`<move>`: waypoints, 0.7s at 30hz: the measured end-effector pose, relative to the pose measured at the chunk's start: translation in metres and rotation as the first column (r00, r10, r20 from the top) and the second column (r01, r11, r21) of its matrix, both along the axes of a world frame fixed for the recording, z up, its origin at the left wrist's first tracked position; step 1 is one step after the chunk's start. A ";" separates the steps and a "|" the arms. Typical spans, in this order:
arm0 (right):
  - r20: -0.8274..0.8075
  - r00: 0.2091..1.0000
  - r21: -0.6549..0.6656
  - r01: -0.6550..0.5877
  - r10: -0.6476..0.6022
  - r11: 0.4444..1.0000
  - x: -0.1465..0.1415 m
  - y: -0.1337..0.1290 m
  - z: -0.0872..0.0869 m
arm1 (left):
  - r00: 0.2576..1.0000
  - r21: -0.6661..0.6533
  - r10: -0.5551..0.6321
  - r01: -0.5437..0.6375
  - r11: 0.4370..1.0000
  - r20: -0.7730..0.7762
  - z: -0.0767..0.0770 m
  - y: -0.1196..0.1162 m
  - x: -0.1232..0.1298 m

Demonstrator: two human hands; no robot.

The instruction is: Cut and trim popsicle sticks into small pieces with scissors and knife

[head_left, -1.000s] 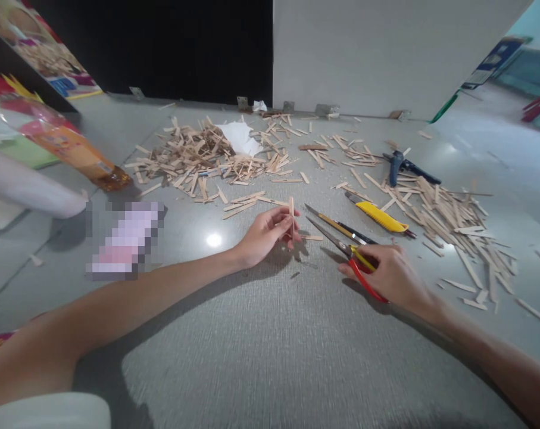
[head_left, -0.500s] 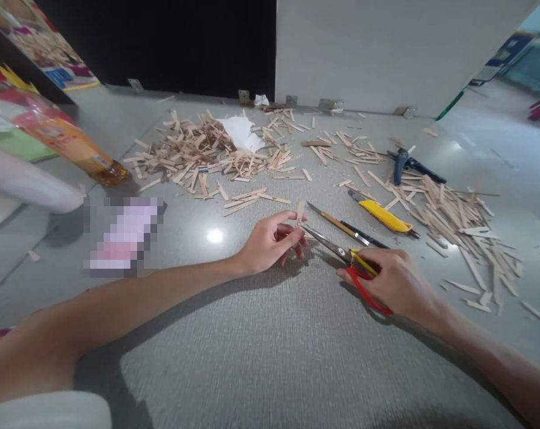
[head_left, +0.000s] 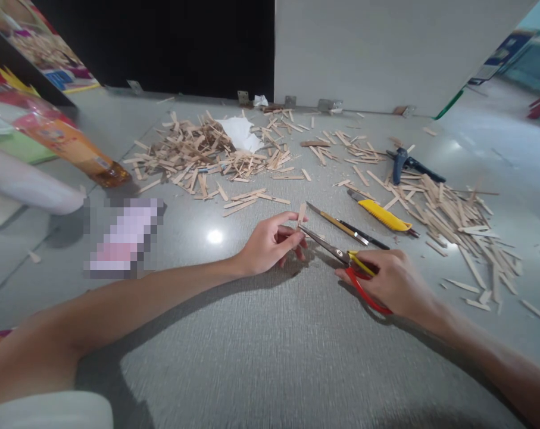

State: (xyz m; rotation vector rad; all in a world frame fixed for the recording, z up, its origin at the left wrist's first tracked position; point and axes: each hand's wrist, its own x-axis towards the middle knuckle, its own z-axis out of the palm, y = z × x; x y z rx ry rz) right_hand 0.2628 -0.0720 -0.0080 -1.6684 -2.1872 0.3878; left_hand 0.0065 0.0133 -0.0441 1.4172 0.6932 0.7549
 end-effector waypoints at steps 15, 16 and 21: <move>-0.108 0.994 -0.172 0.003 -0.022 0.985 -0.001 0.001 0.002 | 0.991 -0.087 -0.090 0.099 0.991 0.100 -0.001 0.005 0.001; -0.106 0.994 -0.183 0.008 -0.028 0.983 -0.001 0.001 0.003 | 0.989 -0.093 -0.096 0.107 0.990 0.114 -0.001 0.006 0.001; -0.086 0.996 -0.218 0.009 -0.028 0.976 0.004 0.003 0.005 | 0.977 -0.120 -0.140 0.161 0.980 0.162 -0.001 0.011 0.001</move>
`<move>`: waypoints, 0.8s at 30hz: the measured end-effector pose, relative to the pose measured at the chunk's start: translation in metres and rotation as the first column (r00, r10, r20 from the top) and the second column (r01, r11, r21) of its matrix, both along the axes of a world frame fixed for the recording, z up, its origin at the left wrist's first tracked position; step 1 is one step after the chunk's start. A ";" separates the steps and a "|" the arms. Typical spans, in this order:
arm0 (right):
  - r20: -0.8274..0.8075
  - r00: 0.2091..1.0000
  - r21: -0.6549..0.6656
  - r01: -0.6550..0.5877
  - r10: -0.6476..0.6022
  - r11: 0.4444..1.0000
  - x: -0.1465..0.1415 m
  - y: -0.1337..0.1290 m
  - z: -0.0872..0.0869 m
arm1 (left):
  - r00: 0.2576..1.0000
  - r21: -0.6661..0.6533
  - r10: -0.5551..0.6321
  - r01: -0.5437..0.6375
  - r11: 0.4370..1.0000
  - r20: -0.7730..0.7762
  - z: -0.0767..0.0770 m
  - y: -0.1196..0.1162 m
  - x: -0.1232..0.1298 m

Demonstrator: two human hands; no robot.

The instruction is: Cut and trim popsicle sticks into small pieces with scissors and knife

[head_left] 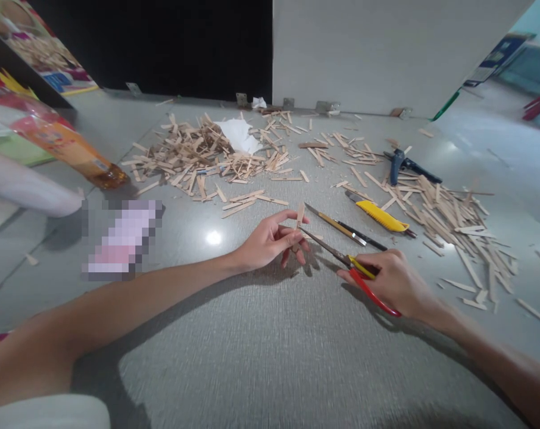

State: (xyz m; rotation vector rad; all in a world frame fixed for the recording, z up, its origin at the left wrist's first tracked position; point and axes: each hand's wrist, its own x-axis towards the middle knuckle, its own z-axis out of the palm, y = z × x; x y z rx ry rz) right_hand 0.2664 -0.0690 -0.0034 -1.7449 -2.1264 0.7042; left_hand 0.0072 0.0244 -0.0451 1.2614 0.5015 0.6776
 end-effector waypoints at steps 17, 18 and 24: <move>-0.061 0.993 -0.005 -0.102 0.101 0.995 0.002 0.005 0.000 | 0.954 -0.200 -0.182 0.231 0.952 0.239 0.003 0.002 -0.001; -0.054 0.994 -0.010 -0.097 0.096 0.995 0.002 0.005 0.000 | 0.961 -0.181 -0.164 0.206 0.962 0.222 0.003 0.002 0.000; 0.002 0.998 -0.020 -0.063 0.063 0.998 0.003 0.003 0.000 | 0.998 -0.030 -0.016 0.018 0.999 0.067 0.004 -0.002 0.000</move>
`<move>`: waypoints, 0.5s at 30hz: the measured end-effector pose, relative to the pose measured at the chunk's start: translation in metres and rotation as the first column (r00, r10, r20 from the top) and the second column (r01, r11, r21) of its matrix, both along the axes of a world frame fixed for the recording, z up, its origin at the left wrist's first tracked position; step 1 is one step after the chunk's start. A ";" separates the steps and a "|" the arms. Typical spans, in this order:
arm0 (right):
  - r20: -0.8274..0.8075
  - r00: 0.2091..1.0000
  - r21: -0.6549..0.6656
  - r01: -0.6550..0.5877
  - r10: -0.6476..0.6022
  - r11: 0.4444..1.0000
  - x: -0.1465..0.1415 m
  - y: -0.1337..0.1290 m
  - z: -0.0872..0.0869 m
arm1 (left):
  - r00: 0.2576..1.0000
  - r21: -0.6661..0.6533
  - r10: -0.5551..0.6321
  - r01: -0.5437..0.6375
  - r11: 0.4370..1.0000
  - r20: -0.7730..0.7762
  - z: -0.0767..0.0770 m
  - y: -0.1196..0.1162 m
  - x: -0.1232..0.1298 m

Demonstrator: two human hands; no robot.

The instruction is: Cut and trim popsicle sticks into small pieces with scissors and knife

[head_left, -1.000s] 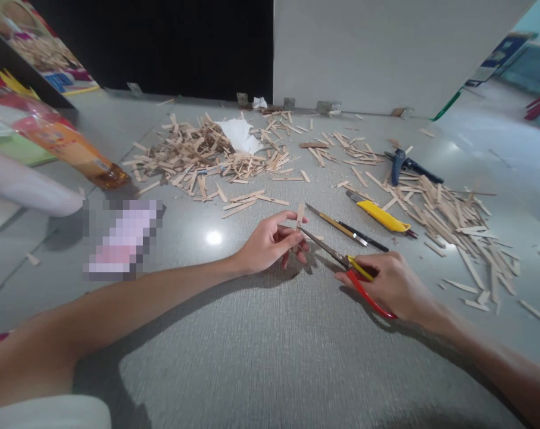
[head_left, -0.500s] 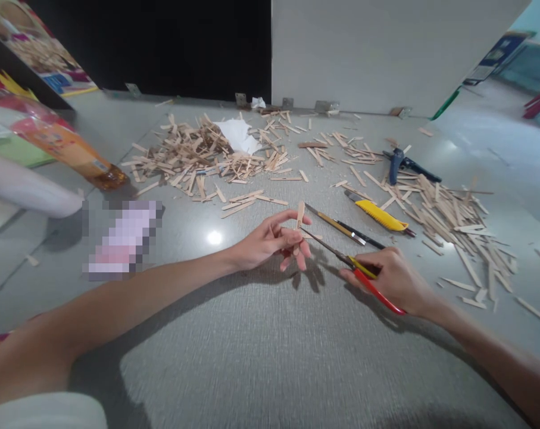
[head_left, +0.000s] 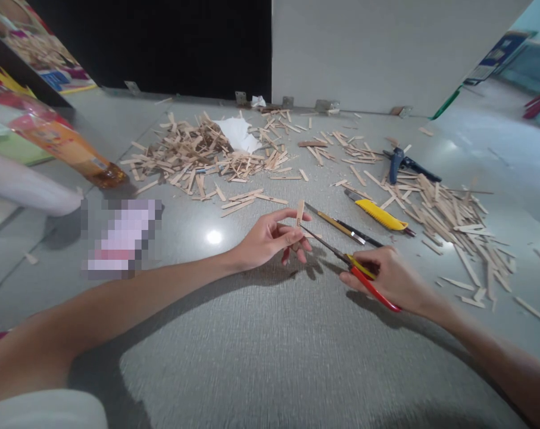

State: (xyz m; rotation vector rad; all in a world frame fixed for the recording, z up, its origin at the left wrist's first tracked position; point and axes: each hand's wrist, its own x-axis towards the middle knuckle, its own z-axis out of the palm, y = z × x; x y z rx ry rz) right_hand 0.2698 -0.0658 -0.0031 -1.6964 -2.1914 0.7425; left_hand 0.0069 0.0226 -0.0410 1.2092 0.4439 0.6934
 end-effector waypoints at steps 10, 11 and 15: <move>0.023 0.998 0.009 0.058 -0.058 0.998 -0.004 0.001 0.000 | 0.996 0.060 0.070 -0.067 0.996 -0.054 -0.002 -0.005 0.000; 0.020 0.998 0.007 0.056 -0.056 0.998 -0.004 0.001 0.000 | 0.996 0.062 0.073 -0.069 0.996 -0.055 -0.002 -0.005 0.000; 0.003 0.999 0.017 0.053 -0.054 0.998 -0.004 0.002 0.000 | 0.995 0.073 0.074 -0.069 0.995 -0.062 -0.001 -0.003 0.001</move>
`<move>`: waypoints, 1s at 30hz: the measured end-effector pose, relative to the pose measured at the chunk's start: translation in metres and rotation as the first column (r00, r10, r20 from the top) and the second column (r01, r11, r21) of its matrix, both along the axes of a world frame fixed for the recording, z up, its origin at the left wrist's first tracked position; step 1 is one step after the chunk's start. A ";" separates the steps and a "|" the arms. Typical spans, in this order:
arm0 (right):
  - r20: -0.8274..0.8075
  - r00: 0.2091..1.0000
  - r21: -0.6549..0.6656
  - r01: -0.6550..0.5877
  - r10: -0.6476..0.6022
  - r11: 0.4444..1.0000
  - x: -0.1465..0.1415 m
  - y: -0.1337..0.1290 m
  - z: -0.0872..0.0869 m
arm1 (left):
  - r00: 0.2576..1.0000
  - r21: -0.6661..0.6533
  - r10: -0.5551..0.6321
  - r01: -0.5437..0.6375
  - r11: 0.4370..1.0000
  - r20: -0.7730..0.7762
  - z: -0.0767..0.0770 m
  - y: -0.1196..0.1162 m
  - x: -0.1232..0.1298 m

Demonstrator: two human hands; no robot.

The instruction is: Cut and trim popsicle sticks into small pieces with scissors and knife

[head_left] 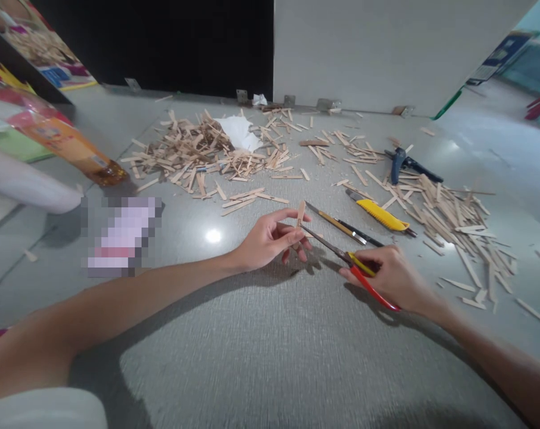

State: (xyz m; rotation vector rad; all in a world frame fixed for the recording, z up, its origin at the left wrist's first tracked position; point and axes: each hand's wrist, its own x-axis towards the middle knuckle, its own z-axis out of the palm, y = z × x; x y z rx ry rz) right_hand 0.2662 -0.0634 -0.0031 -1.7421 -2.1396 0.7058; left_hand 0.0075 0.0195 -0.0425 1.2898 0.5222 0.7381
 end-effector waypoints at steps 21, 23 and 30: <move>-0.002 1.000 -0.039 0.008 -0.008 0.999 0.000 -0.004 -0.001 | 0.996 0.068 0.036 -0.030 0.997 -0.085 -0.003 0.000 -0.002; 0.006 1.000 -0.042 0.022 -0.021 0.999 -0.001 -0.007 0.000 | 0.991 0.107 0.057 -0.045 0.993 -0.120 -0.005 -0.001 -0.002; 0.167 0.981 0.026 0.098 -0.101 0.995 -0.004 -0.018 0.000 | 0.879 0.582 0.411 -0.208 0.786 -0.241 -0.013 -0.009 -0.004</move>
